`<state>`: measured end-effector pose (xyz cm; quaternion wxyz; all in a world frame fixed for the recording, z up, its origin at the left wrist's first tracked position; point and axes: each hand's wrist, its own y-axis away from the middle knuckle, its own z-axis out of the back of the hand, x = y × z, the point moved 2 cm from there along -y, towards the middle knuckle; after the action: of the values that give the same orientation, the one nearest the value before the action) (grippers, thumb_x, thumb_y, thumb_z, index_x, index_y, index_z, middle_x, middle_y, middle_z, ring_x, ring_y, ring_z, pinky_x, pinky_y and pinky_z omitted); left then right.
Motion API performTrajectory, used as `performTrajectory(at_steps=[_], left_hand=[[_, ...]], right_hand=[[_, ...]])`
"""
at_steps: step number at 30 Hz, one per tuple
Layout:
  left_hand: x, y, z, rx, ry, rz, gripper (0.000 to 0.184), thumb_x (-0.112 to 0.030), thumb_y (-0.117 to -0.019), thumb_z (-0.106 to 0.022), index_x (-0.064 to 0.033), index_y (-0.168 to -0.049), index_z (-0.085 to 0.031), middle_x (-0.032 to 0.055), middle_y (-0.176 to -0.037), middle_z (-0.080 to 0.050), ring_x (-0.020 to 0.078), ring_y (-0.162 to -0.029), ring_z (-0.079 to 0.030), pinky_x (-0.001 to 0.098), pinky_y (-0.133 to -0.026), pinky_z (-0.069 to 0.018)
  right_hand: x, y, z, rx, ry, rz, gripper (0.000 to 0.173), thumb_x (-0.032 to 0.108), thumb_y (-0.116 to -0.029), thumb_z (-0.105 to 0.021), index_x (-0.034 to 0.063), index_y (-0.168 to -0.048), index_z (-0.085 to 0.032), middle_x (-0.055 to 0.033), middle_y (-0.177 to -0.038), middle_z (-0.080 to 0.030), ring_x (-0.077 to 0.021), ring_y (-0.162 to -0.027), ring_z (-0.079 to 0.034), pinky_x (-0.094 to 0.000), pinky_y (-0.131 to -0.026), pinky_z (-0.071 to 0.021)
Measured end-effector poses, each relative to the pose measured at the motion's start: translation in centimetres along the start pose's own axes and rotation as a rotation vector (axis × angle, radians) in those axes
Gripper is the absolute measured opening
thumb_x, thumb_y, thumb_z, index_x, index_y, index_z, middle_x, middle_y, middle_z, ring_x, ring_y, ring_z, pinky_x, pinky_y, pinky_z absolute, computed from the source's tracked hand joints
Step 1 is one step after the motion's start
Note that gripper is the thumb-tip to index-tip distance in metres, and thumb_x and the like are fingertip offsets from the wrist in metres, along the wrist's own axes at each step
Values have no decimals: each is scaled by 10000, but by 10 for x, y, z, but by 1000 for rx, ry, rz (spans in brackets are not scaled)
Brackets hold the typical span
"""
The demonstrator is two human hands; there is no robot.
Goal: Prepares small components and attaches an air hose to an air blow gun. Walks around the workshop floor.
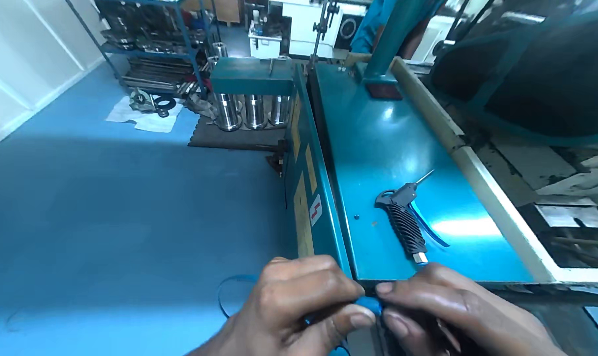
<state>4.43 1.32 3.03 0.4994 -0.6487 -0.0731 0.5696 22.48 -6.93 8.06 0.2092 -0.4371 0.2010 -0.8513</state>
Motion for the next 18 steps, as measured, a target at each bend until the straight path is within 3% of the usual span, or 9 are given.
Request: performTrajectory(at_steps=[6, 18], left_hand=[[-3, 0, -2, -42, -86, 21, 255, -228, -1044, -609, 9, -979, -675, 48, -830, -643, -7, -738, -581, 102, -649, -474], [-6, 3, -8, -83, -223, 50, 200, -195, -1008, -664, -7, -943, -693, 45, -828, -635, -3, -717, -552, 102, -612, -436]], right_hand=[[6, 5, 0, -61, 174, 39, 100, 124, -985, -659, 40, -1037, -678, -76, -891, -613, -63, -790, -581, -135, -674, -460], [6, 10, -9, -119, 210, -40, 86, 93, -953, -678, 27, -1008, -681, -81, -871, -622, -42, -736, -571, -114, -629, -450]])
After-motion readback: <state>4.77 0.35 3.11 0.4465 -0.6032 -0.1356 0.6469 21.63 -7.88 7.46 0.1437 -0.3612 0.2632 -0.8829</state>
